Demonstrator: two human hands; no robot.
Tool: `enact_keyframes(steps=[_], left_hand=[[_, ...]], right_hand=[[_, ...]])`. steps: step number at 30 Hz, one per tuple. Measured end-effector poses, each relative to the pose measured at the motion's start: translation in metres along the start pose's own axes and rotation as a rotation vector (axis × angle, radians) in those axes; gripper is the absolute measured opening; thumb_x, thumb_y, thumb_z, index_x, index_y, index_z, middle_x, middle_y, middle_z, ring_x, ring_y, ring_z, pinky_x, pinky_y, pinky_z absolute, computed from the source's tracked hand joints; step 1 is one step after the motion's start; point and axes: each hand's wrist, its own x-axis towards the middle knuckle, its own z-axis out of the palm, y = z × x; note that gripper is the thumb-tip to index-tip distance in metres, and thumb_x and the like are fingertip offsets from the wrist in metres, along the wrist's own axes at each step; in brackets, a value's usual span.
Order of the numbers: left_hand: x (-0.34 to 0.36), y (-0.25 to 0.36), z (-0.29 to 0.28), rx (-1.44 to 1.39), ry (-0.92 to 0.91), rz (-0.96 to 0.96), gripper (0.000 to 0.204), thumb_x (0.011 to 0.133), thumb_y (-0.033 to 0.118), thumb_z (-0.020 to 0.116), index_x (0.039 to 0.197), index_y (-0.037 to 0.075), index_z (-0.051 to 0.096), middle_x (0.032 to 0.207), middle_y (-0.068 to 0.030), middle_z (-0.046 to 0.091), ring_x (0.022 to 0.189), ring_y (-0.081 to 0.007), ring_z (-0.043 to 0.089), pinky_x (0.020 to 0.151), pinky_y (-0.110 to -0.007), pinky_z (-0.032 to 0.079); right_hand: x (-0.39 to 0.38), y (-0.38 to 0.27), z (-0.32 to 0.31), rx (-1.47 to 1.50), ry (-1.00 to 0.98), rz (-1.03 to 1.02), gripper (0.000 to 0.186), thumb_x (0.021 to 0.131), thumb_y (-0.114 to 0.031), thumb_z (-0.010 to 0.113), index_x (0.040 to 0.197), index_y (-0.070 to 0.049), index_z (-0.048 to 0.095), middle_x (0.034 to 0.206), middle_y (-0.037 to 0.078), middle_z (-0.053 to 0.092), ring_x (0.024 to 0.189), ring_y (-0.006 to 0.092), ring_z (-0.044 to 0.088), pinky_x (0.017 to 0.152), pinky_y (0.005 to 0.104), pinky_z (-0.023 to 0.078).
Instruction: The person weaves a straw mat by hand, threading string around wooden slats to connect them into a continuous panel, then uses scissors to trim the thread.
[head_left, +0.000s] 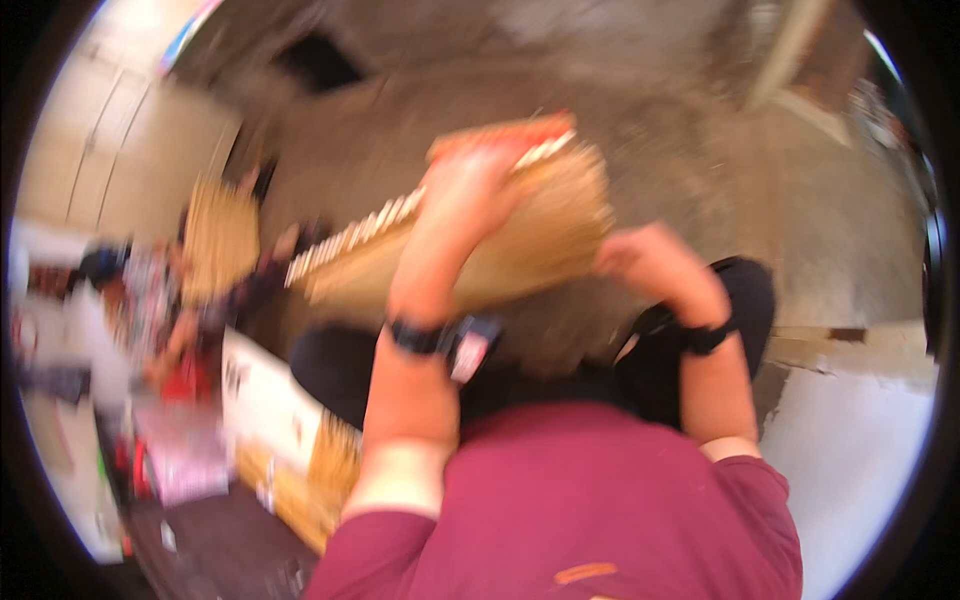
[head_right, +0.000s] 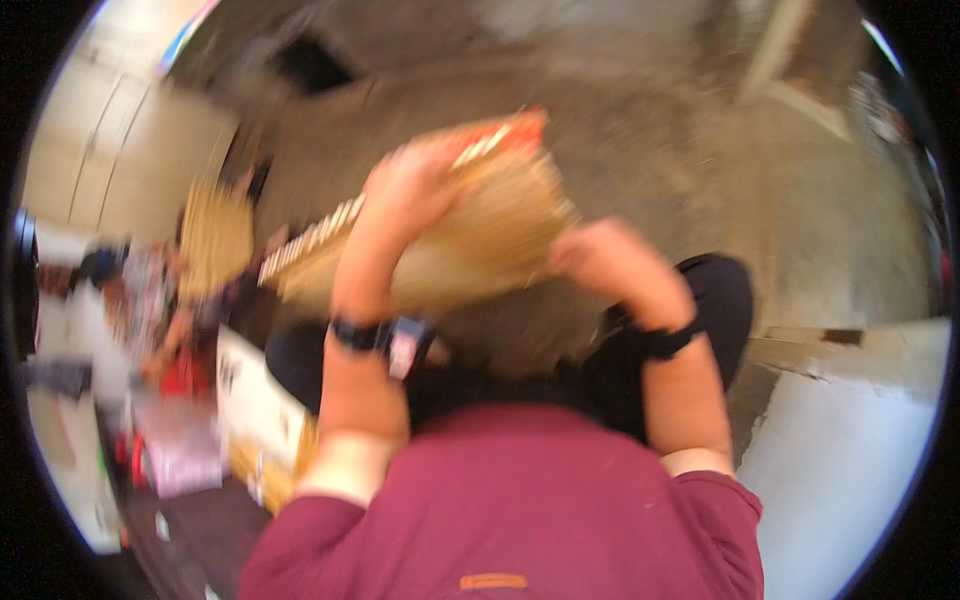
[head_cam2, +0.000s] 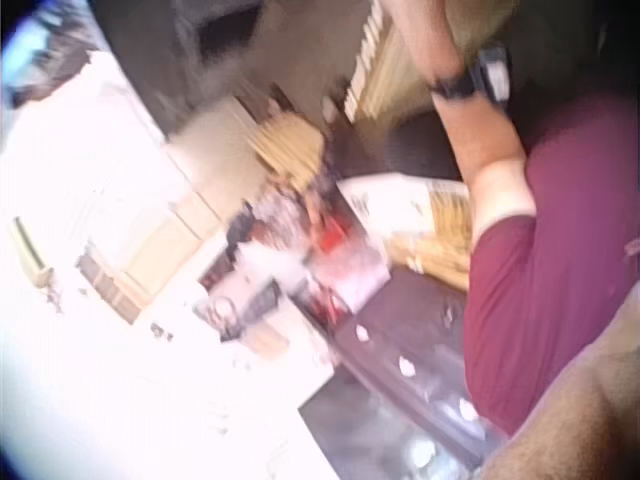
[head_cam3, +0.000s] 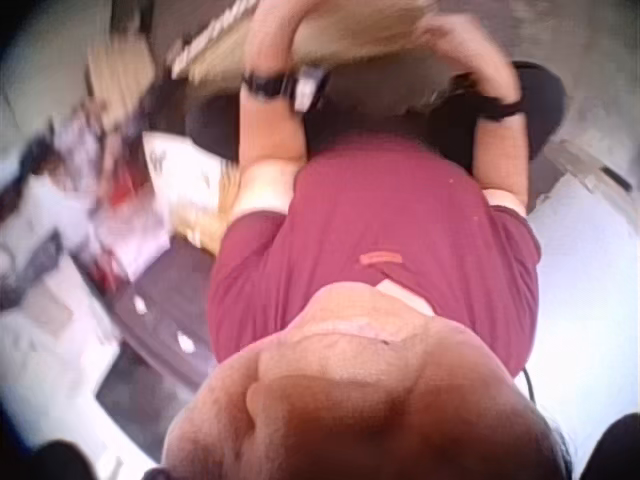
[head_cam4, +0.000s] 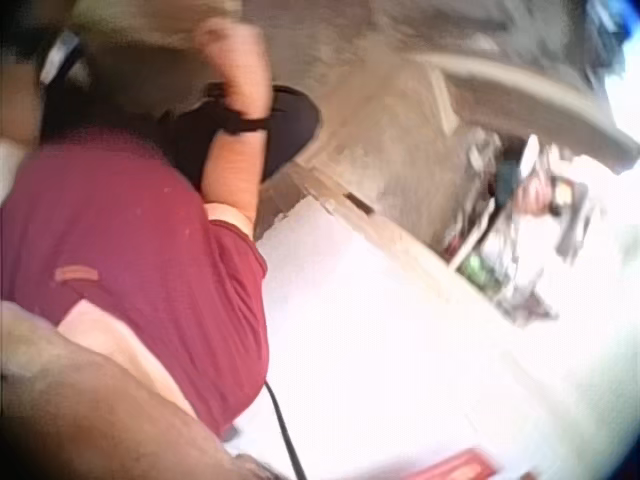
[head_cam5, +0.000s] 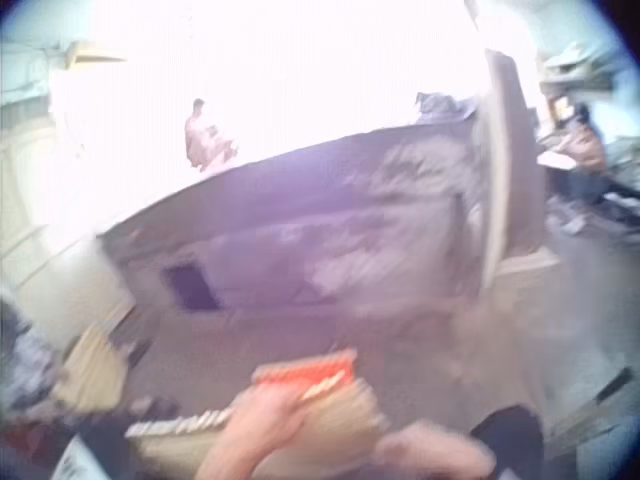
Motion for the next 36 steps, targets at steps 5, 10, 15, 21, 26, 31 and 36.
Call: enact_keyframes(steps=[5,10,15,21,26,31,36], left_hand=[[-0.018,0.006,-0.017,0.045,-0.102,-0.291,0.031,0.069,0.032,0.077,0.091,0.014,0.066,0.077,-0.0135,0.067,0.079,-0.0355,0.064,0.069,-0.045,0.049],[-0.025,0.004,-0.017,0.074,-0.112,-0.227,0.035,0.07,0.036,0.077,0.093,0.013,0.064,0.079,-0.0144,0.068,0.08,-0.0361,0.065,0.07,-0.047,0.05],[-0.027,-0.006,-0.017,0.066,-0.054,-0.227,0.036,0.068,0.035,0.078,0.094,0.013,0.064,0.08,-0.015,0.068,0.081,-0.0359,0.065,0.07,-0.047,0.05],[-0.035,-0.017,-0.021,-0.102,-0.007,-0.169,0.032,0.064,0.022,0.08,0.09,0.008,0.066,0.075,-0.0141,0.067,0.072,-0.0325,0.065,0.065,-0.041,0.05],[-0.011,-0.008,-0.058,-0.86,0.108,0.009,0.016,0.074,0.002,0.069,0.088,-0.001,0.062,0.075,0.0021,0.06,0.067,-0.0056,0.053,0.061,-0.022,0.044],[-0.001,-0.042,-0.09,-1.383,0.241,-0.064,0.019,0.086,0.004,0.065,0.103,-0.001,0.058,0.086,-0.0058,0.066,0.071,-0.0124,0.063,0.064,-0.025,0.051],[-0.039,-0.08,-0.062,-1.419,0.589,-0.343,0.039,0.093,0.028,0.062,0.119,-0.001,0.056,0.11,-0.0132,0.062,0.092,-0.0219,0.062,0.077,-0.035,0.052]], right_hand=[[0.003,0.02,0.008,-0.015,-0.111,-0.004,0.01,0.075,-0.013,0.057,0.08,-0.008,0.063,0.077,0.013,0.063,0.077,0.0306,0.061,0.066,0.0399,0.046],[-0.016,0.022,0.007,-0.143,0.101,-0.008,0.012,0.075,-0.015,0.056,0.079,-0.01,0.066,0.077,0.014,0.064,0.073,0.0336,0.061,0.061,0.0423,0.047],[-0.017,0.006,-0.001,-0.185,-0.041,0.065,0.013,0.074,-0.015,0.055,0.08,-0.01,0.065,0.078,0.015,0.063,0.075,0.0358,0.061,0.063,0.0435,0.047],[-0.019,0.012,0.011,-0.289,-0.052,0.037,0.014,0.075,-0.016,0.056,0.077,-0.004,0.064,0.077,0.017,0.063,0.071,0.0336,0.059,0.062,0.0428,0.047],[-0.033,0.011,0.004,0.032,-0.302,0.117,0.008,0.075,-0.01,0.06,0.078,-0.005,0.067,0.075,0.008,0.065,0.073,0.0214,0.061,0.062,0.0375,0.046],[-0.047,-0.009,-0.013,0.669,-0.332,-0.123,0.008,0.088,-0.009,0.06,0.087,-0.004,0.065,0.089,0.004,0.069,0.08,0.0119,0.063,0.067,0.0275,0.049],[-0.056,-0.019,-0.04,1.0,0.082,-0.267,0.008,0.091,-0.009,0.058,0.09,-0.003,0.064,0.093,0.008,0.07,0.081,0.0137,0.066,0.07,0.0263,0.052]])
